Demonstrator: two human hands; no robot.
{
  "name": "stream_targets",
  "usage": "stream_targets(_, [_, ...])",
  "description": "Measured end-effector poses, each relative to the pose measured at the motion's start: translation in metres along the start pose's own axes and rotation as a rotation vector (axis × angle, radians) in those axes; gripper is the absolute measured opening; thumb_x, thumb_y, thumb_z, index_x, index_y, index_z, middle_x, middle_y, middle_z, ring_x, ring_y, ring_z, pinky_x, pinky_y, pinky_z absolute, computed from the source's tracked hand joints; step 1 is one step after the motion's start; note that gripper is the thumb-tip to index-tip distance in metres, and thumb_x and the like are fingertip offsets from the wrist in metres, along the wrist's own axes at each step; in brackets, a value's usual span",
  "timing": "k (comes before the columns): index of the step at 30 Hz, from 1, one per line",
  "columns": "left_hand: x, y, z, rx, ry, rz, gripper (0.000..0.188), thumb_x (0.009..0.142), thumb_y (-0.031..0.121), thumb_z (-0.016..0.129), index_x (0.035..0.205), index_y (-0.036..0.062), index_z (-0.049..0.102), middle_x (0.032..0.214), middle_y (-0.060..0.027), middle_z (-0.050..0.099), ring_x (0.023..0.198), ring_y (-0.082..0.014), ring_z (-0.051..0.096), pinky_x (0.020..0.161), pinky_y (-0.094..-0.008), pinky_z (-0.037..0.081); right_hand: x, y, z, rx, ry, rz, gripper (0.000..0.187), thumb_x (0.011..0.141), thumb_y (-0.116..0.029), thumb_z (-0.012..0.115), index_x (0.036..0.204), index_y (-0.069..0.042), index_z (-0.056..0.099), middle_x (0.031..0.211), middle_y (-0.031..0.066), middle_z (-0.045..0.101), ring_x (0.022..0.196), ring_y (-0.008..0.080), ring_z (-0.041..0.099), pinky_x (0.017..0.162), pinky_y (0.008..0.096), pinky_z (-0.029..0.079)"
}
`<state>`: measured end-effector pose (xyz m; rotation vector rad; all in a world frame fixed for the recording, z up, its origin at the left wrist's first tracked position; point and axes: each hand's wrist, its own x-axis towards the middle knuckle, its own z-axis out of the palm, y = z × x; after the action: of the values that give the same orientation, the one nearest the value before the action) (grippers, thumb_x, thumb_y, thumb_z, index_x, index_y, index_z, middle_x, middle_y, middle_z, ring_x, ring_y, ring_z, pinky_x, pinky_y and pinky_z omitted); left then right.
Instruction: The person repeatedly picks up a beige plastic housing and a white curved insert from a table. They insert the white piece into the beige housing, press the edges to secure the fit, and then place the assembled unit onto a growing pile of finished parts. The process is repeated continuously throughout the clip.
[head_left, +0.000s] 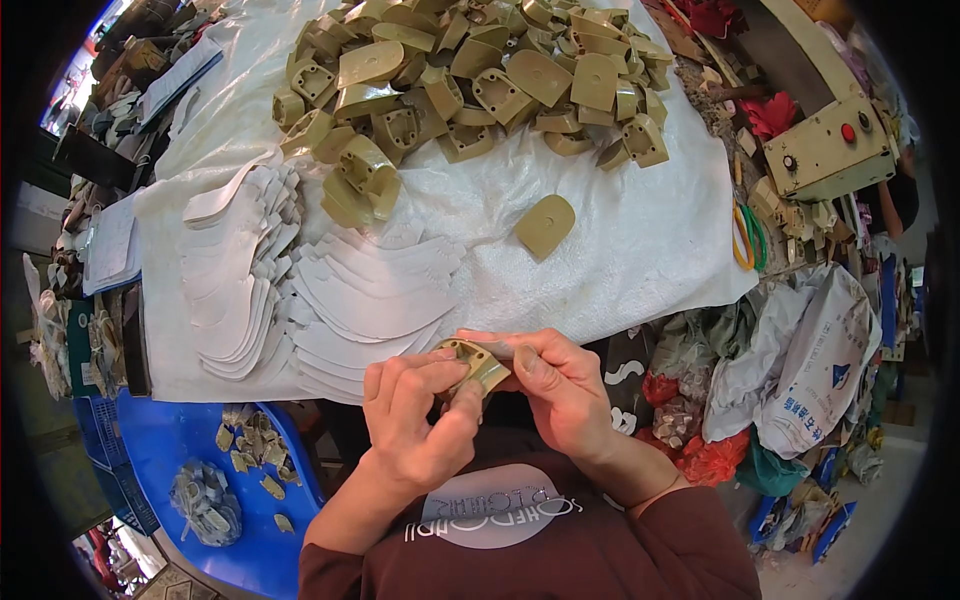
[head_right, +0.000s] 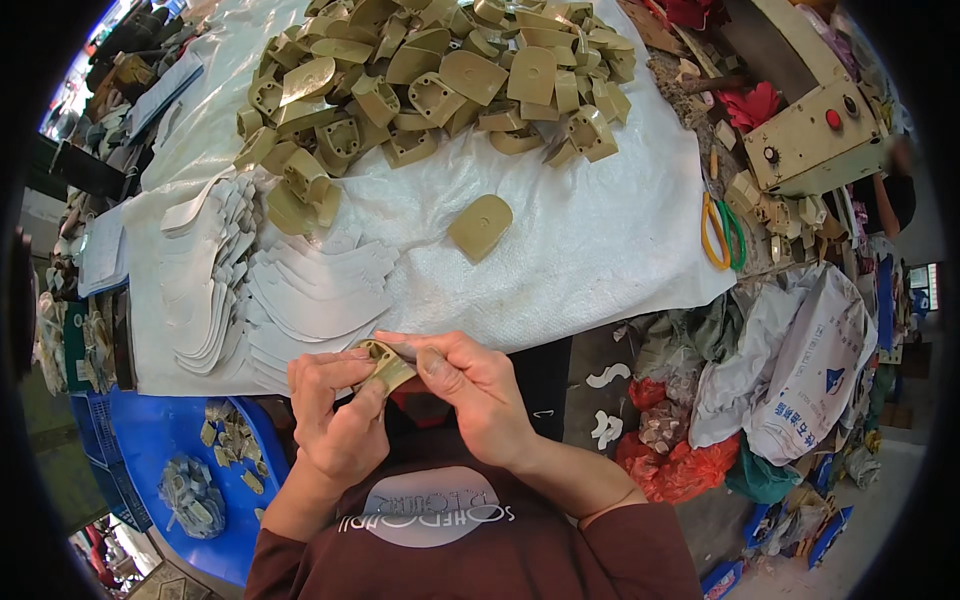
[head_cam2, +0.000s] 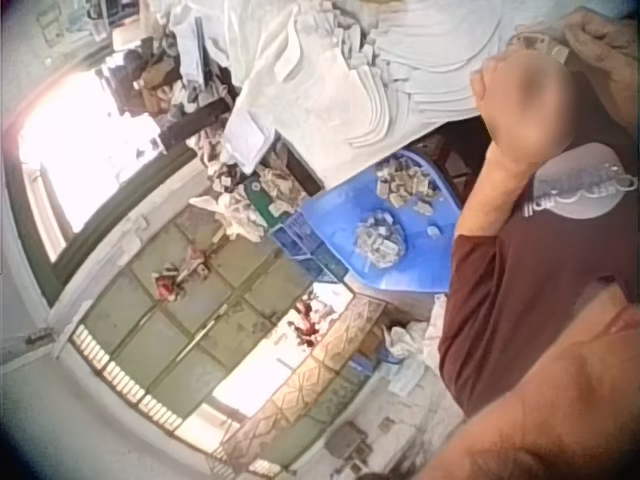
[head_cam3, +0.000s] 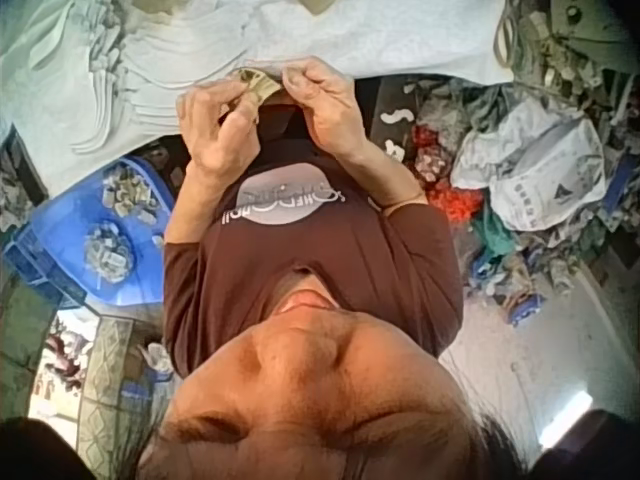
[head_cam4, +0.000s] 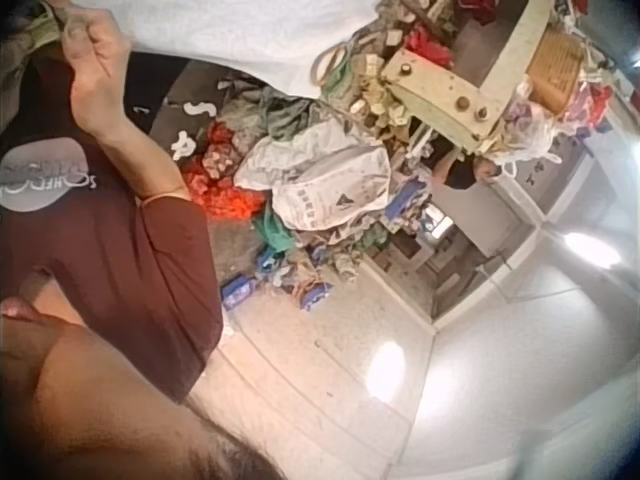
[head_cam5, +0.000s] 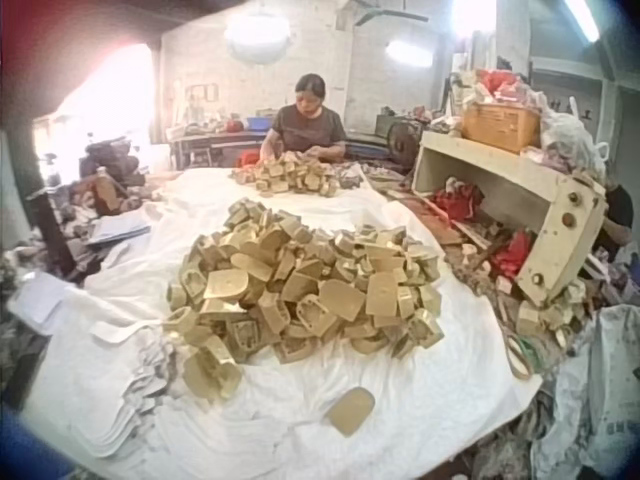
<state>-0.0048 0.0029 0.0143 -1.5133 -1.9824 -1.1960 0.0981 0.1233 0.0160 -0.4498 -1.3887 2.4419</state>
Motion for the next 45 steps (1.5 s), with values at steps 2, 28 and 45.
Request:
stream_targets(2, [0.004, 0.005, 0.0, 0.074, -0.012, 0.007, 0.023, 0.059, 0.003, 0.067, 0.079, 0.0074, 0.058, 0.086, -0.0068, 0.057, 0.069, -0.0218, 0.056, 0.058, -0.0312, 0.034, -0.001, 0.007, 0.003, -0.143, 0.003, -0.104, 0.032, 0.101, -0.02, 0.041, 0.115, 0.006, 0.053, 0.116, 0.0166, 0.062, 0.097, 0.0188, 0.062, 0.083, 0.0291, 0.05])
stream_targets(28, [-0.007, -0.009, 0.01, -0.628, 0.05, -0.356, 0.016, 0.079, -0.005, 0.068, 0.087, 0.001, 0.056, 0.092, -0.0133, 0.062, 0.074, -0.0177, 0.058, 0.062, -0.0266, 0.048, 0.042, -0.004, -0.045, -0.51, -0.385, -0.366, 0.042, 0.089, -0.006, 0.057, 0.13, -0.005, 0.048, 0.116, 0.0161, 0.06, 0.105, 0.0213, 0.055, 0.09, 0.0351, 0.044])
stream_targets(45, [0.005, 0.01, 0.012, -0.536, 0.037, -0.523, 0.016, 0.078, 0.006, 0.074, 0.086, 0.0041, 0.061, 0.103, -0.013, 0.057, 0.099, -0.0243, 0.055, 0.075, -0.0352, 0.047, 0.028, 0.001, -0.02, -0.724, -0.125, -0.623, 0.017, 0.08, -0.014, 0.069, 0.09, -0.008, 0.057, 0.094, 0.0063, 0.054, 0.094, 0.0255, 0.045, 0.083, 0.0354, 0.037])
